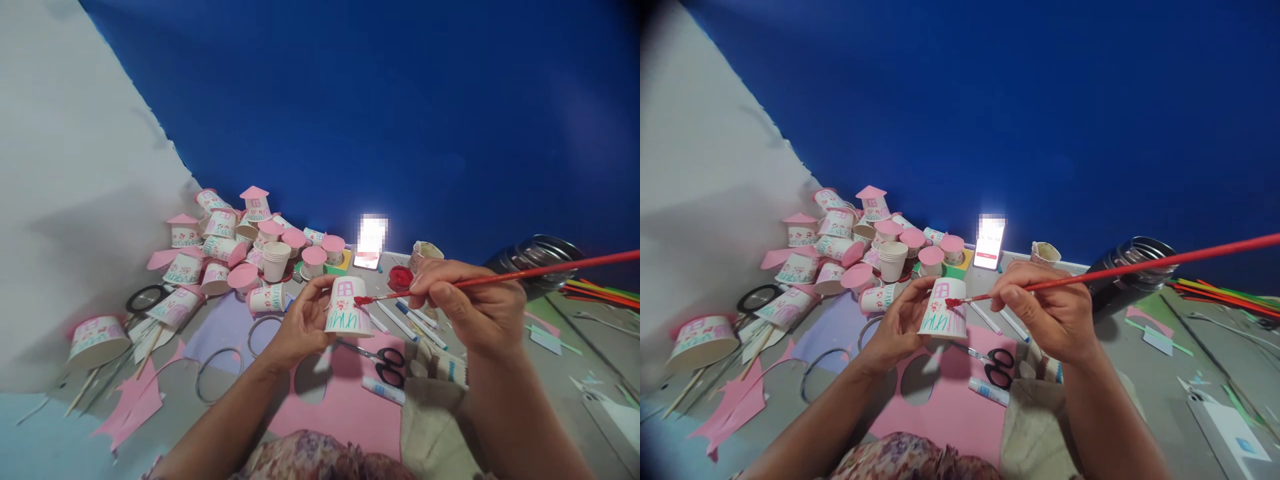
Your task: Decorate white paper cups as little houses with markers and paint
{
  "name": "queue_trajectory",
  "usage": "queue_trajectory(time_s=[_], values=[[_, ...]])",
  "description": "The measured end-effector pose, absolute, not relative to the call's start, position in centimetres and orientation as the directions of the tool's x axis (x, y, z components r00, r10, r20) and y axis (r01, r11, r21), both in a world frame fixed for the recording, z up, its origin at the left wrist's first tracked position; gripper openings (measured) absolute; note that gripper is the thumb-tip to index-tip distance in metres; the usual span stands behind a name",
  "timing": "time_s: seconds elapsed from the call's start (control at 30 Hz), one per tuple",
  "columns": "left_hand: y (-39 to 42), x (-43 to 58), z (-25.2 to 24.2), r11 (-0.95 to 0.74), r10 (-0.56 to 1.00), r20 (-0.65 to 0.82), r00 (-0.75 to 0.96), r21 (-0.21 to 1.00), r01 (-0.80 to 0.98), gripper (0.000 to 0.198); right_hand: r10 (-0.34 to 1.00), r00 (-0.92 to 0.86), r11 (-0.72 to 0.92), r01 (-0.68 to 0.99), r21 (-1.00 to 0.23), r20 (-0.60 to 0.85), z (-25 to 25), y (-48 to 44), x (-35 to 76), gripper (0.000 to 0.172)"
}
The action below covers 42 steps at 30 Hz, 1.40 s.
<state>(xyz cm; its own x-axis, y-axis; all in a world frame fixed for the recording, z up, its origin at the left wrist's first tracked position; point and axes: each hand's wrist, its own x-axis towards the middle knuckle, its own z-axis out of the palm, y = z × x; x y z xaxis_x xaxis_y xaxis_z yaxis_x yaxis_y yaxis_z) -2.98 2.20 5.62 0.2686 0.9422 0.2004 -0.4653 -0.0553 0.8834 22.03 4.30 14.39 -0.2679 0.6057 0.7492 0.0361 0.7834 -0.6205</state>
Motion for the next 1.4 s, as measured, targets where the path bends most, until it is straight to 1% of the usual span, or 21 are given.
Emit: queue_trajectory(time_s=[0.13, 0.37, 0.53, 0.73, 0.9, 1.07, 1.27, 1.4], values=[[2.22, -3.01, 5.55, -0.069, 0.941, 0.209, 0.265, 0.887, -0.456, 0.078, 0.591, -0.295, 0.791, 0.032, -0.611, 0.751, 14.37, 4.45, 21.92, 0.018], [2.25, -2.96, 5.59, -0.067, 0.938, 0.212, 0.273, 0.887, -0.458, 0.077, 0.591, -0.270, 0.794, 0.026, -0.608, 0.760, 14.25, 4.44, 22.10, 0.017], [2.23, -3.02, 5.52, -0.060, 0.937, 0.206, 0.283, 0.892, -0.448, 0.077, 0.594, -0.306, 0.783, 0.012, -0.621, 0.744, 14.18, 4.51, 21.82, 0.018], [2.13, -3.07, 5.72, -0.053, 0.932, 0.206, 0.298, 0.891, -0.451, 0.076, 0.599, -0.253, 0.789, 0.026, -0.614, 0.760, 14.35, 4.39, 21.72, 0.018], [2.03, -3.01, 6.02, -0.026, 0.933, 0.190, 0.304, 0.881, -0.472, 0.075, 0.593, -0.313, 0.786, 0.028, -0.617, 0.741, 14.51, 4.38, 21.82, 0.020], [1.98, -3.02, 5.91, -0.033, 0.936, 0.189, 0.298, 0.888, -0.458, 0.076, 0.587, -0.270, 0.795, 0.013, -0.607, 0.763, 14.30, 4.33, 21.96, 0.018], [2.06, -3.09, 5.72, -0.035, 0.933, 0.199, 0.299, 0.879, -0.476, 0.077, 0.584, -0.306, 0.793, 0.018, -0.609, 0.751, 14.45, 4.40, 22.03, 0.020], [1.97, -3.08, 5.92, -0.034, 0.938, 0.188, 0.291, 0.886, -0.463, 0.076, 0.578, -0.270, 0.804, 0.026, -0.594, 0.770, 14.47, 4.34, 22.11, 0.019]])
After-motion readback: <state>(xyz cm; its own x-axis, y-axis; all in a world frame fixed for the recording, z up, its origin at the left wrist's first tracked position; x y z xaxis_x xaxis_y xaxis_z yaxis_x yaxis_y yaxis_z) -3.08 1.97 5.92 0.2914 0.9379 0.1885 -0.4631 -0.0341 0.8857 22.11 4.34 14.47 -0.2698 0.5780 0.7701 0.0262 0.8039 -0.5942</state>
